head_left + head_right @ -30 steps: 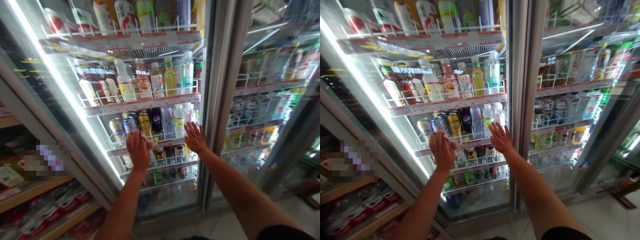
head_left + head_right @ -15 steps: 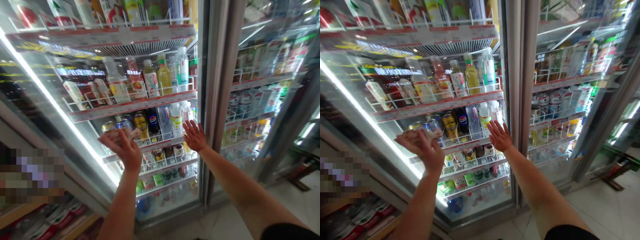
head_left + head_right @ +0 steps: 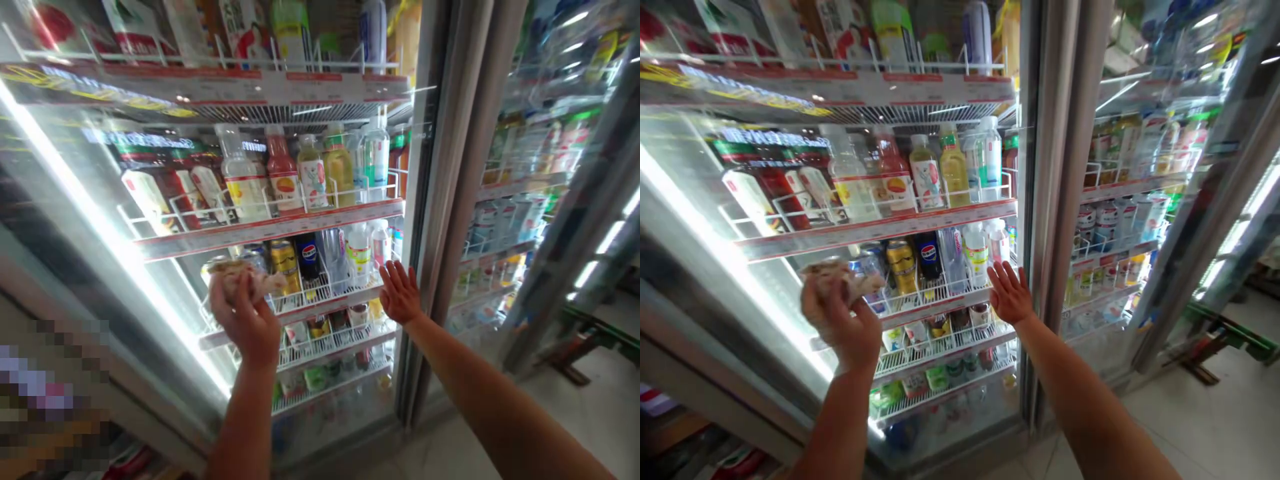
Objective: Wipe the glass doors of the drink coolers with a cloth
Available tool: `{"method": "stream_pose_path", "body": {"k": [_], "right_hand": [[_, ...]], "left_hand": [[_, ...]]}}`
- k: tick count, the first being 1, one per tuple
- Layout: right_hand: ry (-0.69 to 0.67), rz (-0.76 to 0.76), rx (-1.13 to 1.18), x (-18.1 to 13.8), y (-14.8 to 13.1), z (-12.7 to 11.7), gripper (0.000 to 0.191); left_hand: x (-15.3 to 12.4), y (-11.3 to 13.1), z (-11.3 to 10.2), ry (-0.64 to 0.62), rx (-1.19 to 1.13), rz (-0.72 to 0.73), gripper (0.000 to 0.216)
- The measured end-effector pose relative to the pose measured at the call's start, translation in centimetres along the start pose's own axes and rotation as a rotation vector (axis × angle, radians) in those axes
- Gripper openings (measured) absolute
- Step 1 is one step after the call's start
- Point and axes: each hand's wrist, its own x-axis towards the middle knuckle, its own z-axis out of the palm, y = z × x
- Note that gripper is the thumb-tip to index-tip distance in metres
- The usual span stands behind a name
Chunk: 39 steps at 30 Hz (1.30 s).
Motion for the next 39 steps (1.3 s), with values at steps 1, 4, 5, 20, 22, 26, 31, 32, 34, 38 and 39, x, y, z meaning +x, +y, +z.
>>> {"method": "stream_pose_path", "body": {"k": [1,4,5,20,22,26,31,32,34,38,39], "right_hand": [[0.003,-0.002,0.004,0.0,0.0,0.0,0.068],[0.026,0.002,0.015,0.0,-0.1,0.0,0.069],[0.028,0.004,0.016,0.0,-0.1,0.0,0.068],[0.027,-0.009,-0.003,0.2,0.0,-0.2,0.07],[0.027,-0.01,-0.005,0.2,0.0,-0.2,0.071],[0.024,-0.006,-0.002,0.1,0.0,-0.1,0.07],[0.028,-0.002,0.001,0.2,0.0,-0.1,0.071],[0.029,-0.004,0.0,0.2,0.0,-0.2,0.071],[0.038,-0.009,-0.003,0.3,0.0,-0.2,0.071],[0.039,-0.01,-0.008,0.1,0.0,-0.1,0.07],[0.037,-0.007,-0.006,0.1,0.0,-0.1,0.07]], "left_hand": [[-0.9,0.6,0.1,-0.039,-0.032,0.045,0.061],[-4.1,2.3,0.5,-0.219,-0.069,0.273,0.063],[-4.6,2.4,0.4,-0.264,-0.048,0.341,0.062],[-3.8,1.7,-0.4,-0.304,0.03,0.349,0.068],[-2.7,1.3,-0.3,-0.251,0.06,0.336,0.069],[-0.6,0.5,-0.4,-0.081,0.133,0.187,0.065],[-4.0,2.3,-0.4,-0.256,0.079,0.278,0.066],[-4.5,2.5,-0.4,-0.313,0.072,0.343,0.066],[-4.2,2.1,-0.4,-0.337,0.101,0.403,0.065],[-1.0,0.3,-0.5,-0.125,0.204,0.247,0.062],[-0.5,0.1,-0.5,-0.096,0.202,0.212,0.062]]}}
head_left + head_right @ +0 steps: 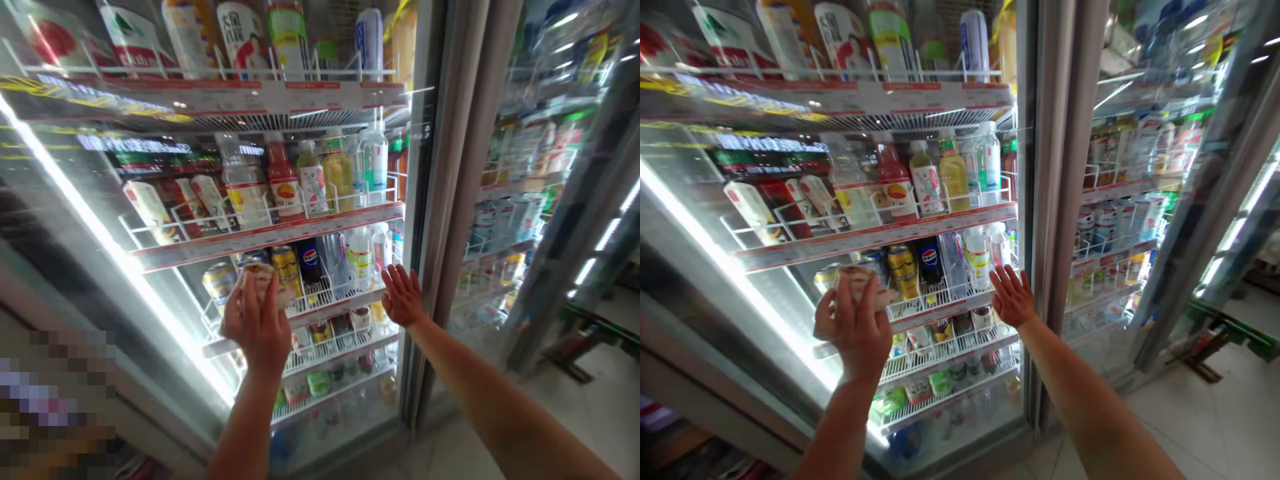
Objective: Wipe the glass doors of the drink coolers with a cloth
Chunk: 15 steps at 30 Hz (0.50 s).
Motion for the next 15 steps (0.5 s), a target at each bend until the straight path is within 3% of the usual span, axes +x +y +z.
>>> {"method": "stream_pose_path", "body": {"k": [3,8,12,15], "right_hand": [[-0.008,0.008,0.007,0.0,0.0,0.0,0.07],[0.018,-0.003,0.006,0.2,0.0,-0.1,0.07],[0.009,-0.001,0.003,0.1,0.0,0.0,0.07],[-0.011,0.0,-0.001,-0.2,0.0,0.1,0.07]], "left_hand": [[-0.8,0.9,-0.3,-0.035,-0.081,-0.018,0.063],[-2.9,2.9,-0.4,-0.254,-0.223,0.254,0.06],[0.0,1.2,-0.4,-0.122,-0.195,0.092,0.063],[0.6,1.5,-0.4,-0.048,-0.193,-0.036,0.064]]}}
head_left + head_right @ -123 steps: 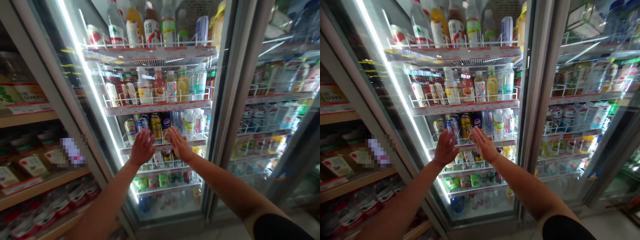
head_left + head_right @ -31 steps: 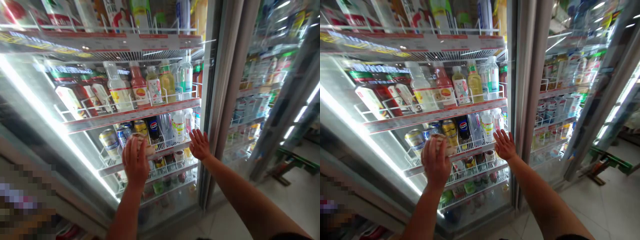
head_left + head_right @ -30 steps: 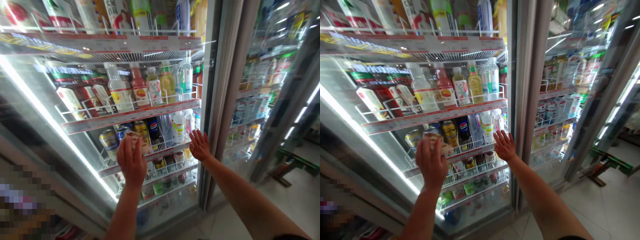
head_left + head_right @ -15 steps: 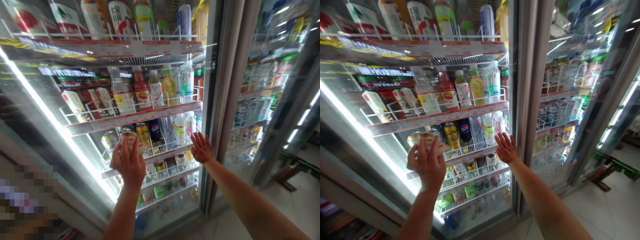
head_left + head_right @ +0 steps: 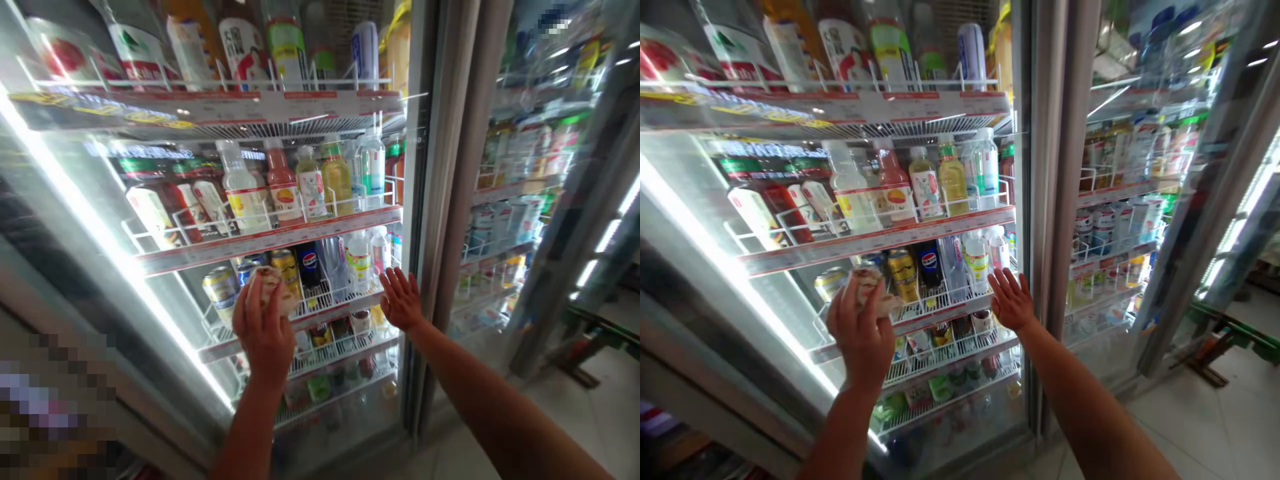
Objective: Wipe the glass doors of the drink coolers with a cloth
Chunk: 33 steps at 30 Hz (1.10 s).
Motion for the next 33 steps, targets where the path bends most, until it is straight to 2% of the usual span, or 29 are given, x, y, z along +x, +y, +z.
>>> {"method": "stream_pose_path", "body": {"k": [2,4,6,8,11,13,15,17,19,21,24,26,28,31,33], "right_hand": [[-0.011,0.012,-0.009,-0.1,0.0,0.1,0.068],[-0.016,0.014,-0.024,-0.1,0.0,0.1,0.065],[-0.014,0.012,-0.039,0.0,-0.1,0.0,0.063],[-0.005,0.006,-0.042,0.1,-0.1,-0.1,0.063],[0.001,0.005,-0.027,0.2,0.0,-0.2,0.066],[0.002,0.002,-0.01,0.2,0.0,-0.2,0.069],[0.006,0.003,0.004,0.1,0.0,-0.1,0.071],[0.005,0.011,0.012,0.0,0.0,0.0,0.07],[0.001,0.019,0.018,0.0,0.0,0.0,0.069],[0.003,0.02,0.02,0.0,0.0,0.0,0.07],[0.016,0.01,0.012,0.0,-0.1,-0.1,0.07],[0.021,0.006,0.008,0.1,-0.1,-0.1,0.071],[0.018,0.007,0.012,0.1,-0.1,-0.2,0.071],[0.016,0.016,0.01,0.2,-0.2,-0.2,0.07],[0.009,0.019,-0.001,0.2,-0.2,-0.3,0.069]], "left_hand": [[-1.1,1.3,0.4,-0.073,-0.025,0.051,0.061],[-2.5,2.5,0.8,-0.196,-0.055,0.221,0.058],[-2.9,2.6,0.9,-0.246,-0.042,0.332,0.055],[-2.3,1.7,0.6,-0.18,0.029,0.266,0.056],[-1.0,-0.2,0.0,0.002,0.153,0.06,0.058],[-1.4,-0.4,-0.2,0.046,0.169,-0.02,0.059],[-2.7,0.2,0.0,-0.03,0.135,-0.004,0.064],[-4.2,1.0,0.2,-0.132,0.096,0.102,0.066],[-4.6,1.2,0.4,-0.181,0.084,0.183,0.066],[-3.5,0.4,0.2,-0.125,0.111,0.151,0.065],[-0.9,-1.2,-0.3,0.015,0.172,0.002,0.064],[-0.6,-1.3,-0.5,0.044,0.153,-0.044,0.064],[-2.0,-0.4,-0.4,-0.007,0.109,-0.032,0.066],[-5.0,1.5,0.1,-0.157,0.07,0.077,0.068],[-5.5,1.7,0.2,-0.172,0.09,0.099,0.068]]}}
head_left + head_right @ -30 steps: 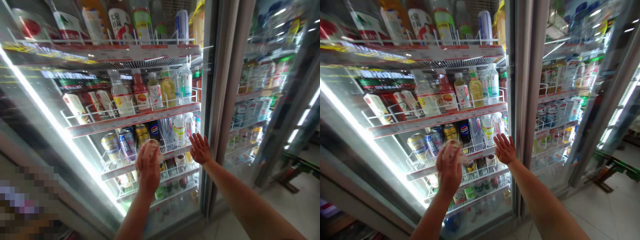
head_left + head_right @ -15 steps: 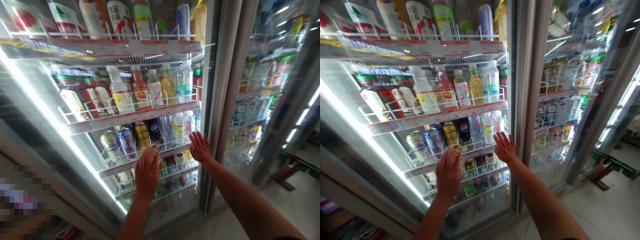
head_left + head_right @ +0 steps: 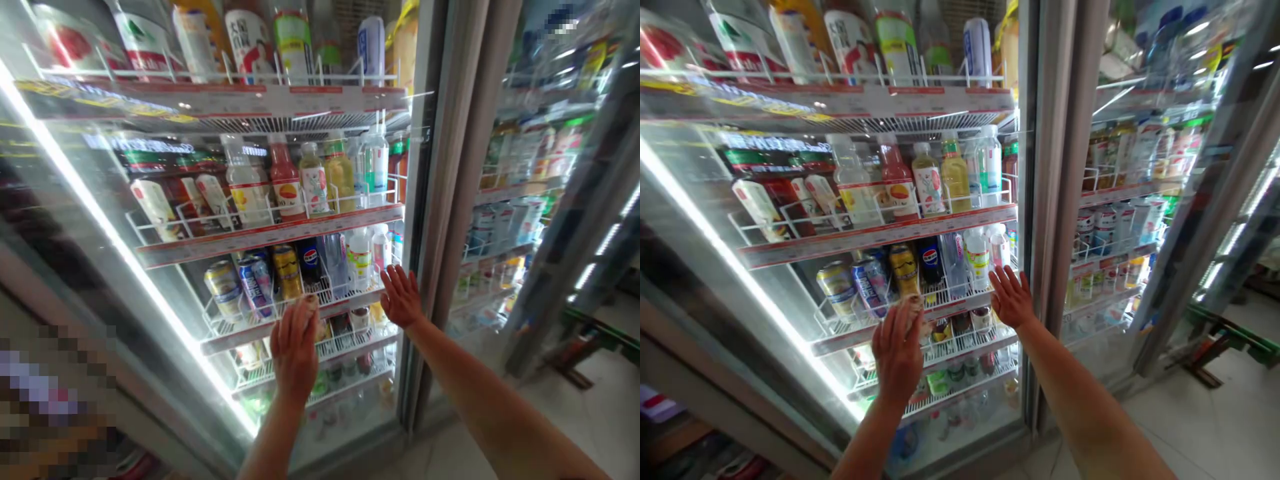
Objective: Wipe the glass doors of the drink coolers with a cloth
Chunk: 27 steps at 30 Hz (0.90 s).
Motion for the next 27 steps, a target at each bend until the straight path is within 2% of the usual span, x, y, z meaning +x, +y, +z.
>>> {"method": "stream_pose_path", "body": {"k": [4,7,9,12,14,19,21,23,27], "right_hand": [[-0.002,-0.012,-0.013,0.0,0.0,0.0,0.07],[0.003,-0.015,0.003,-0.1,0.1,0.1,0.071],[0.001,-0.009,0.013,-0.2,0.1,0.2,0.072],[-0.011,0.001,0.008,-0.3,0.1,0.3,0.071],[-0.011,0.008,0.005,-0.3,0.1,0.3,0.07],[-0.005,-0.006,0.008,-0.1,0.0,0.1,0.072],[0.011,-0.013,0.01,-0.1,0.0,0.1,0.071],[0.012,-0.01,0.011,0.0,0.1,0.1,0.071],[-0.011,-0.003,0.004,-0.1,0.2,0.1,0.072]], "left_hand": [[2.8,-2.7,-0.5,0.192,0.097,-0.17,0.063],[3.6,-3.3,-0.7,0.246,0.076,-0.225,0.061],[2.1,-2.0,-0.3,0.206,0.015,-0.175,0.062],[-0.6,0.4,0.4,0.025,-0.084,-0.02,0.064],[-1.0,0.6,0.5,-0.025,-0.1,0.014,0.063],[2.3,-2.8,-0.2,0.225,0.002,-0.164,0.062],[2.3,-2.8,-0.3,0.25,0.0,-0.181,0.063],[0.7,-1.7,0.0,0.181,-0.033,-0.134,0.065],[-2.1,0.3,0.5,-0.025,-0.116,0.06,0.065]]}}
